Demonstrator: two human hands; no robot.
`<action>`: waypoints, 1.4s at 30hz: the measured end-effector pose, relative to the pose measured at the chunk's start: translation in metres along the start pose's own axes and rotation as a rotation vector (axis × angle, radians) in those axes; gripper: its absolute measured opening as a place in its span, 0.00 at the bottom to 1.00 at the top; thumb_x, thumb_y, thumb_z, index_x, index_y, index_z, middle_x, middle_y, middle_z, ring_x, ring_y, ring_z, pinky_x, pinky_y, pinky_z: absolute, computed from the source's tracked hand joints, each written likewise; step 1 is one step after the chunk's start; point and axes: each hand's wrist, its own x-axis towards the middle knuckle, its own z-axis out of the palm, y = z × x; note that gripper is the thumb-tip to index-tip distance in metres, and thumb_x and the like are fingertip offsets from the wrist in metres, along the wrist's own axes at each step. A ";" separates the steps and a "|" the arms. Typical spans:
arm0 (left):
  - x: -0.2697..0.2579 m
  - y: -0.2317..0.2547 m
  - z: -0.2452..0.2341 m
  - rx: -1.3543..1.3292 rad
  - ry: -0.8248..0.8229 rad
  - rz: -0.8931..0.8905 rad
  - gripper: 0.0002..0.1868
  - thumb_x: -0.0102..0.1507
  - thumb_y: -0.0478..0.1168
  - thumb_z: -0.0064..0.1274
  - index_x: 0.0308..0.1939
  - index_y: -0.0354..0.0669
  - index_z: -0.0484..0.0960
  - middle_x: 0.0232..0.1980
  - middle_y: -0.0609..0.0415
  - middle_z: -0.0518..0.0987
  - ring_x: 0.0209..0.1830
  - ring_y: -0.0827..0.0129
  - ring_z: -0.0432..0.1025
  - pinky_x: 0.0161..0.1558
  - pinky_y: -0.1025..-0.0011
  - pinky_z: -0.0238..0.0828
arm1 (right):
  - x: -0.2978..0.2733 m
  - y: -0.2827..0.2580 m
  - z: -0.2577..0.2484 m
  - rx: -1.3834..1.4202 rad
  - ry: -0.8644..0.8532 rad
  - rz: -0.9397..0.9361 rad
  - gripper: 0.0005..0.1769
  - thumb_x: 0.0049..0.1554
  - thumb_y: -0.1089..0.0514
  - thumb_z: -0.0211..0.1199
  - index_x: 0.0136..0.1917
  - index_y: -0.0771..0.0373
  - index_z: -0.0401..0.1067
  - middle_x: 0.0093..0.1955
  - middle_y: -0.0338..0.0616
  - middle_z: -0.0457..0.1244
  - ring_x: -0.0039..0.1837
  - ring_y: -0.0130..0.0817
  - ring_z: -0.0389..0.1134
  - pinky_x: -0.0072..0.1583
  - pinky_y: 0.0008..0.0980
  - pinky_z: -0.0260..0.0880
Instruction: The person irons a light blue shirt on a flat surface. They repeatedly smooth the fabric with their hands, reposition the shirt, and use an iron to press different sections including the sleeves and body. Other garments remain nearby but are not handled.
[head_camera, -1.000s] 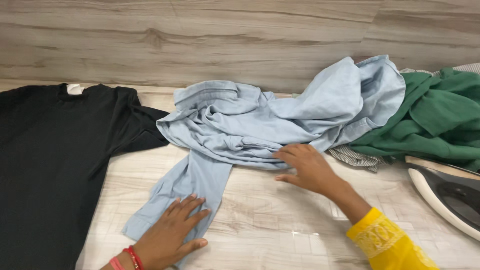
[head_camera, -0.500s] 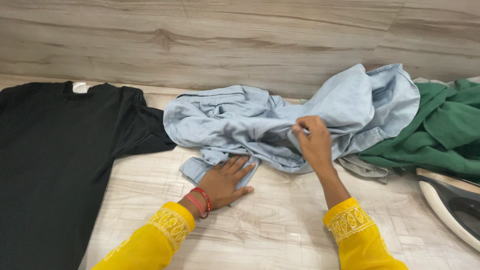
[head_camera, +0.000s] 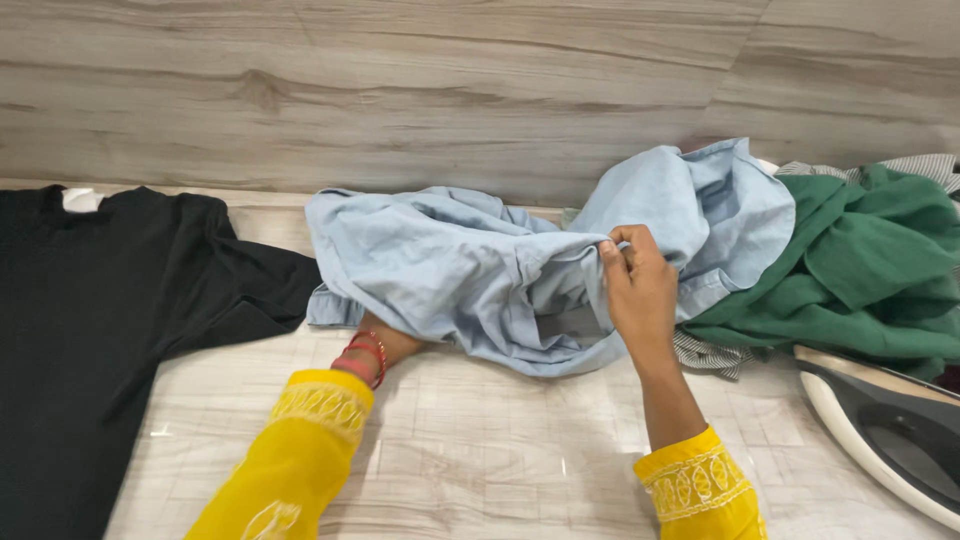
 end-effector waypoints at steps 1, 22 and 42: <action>-0.009 0.013 -0.005 -0.092 0.002 0.070 0.42 0.61 0.65 0.46 0.71 0.43 0.65 0.76 0.44 0.63 0.75 0.49 0.57 0.71 0.58 0.51 | 0.000 -0.002 0.004 0.090 -0.038 0.006 0.16 0.67 0.51 0.59 0.63 0.62 0.67 0.45 0.53 0.73 0.43 0.36 0.73 0.49 0.34 0.70; -0.060 0.131 -0.095 -2.403 0.200 -0.043 0.52 0.62 0.81 0.30 0.76 0.49 0.64 0.76 0.48 0.68 0.72 0.48 0.66 0.68 0.39 0.60 | -0.035 0.010 -0.115 -0.161 -0.493 -0.134 0.25 0.42 0.56 0.75 0.54 0.59 0.80 0.45 0.47 0.74 0.47 0.44 0.73 0.50 0.36 0.71; -0.093 -0.004 -0.147 -0.905 0.103 -0.799 0.44 0.61 0.67 0.54 0.67 0.36 0.74 0.64 0.45 0.78 0.60 0.59 0.74 0.50 0.61 0.72 | -0.055 -0.028 -0.063 -0.452 -0.862 -0.137 0.29 0.50 0.38 0.66 0.63 0.47 0.76 0.46 0.40 0.75 0.48 0.36 0.77 0.52 0.37 0.74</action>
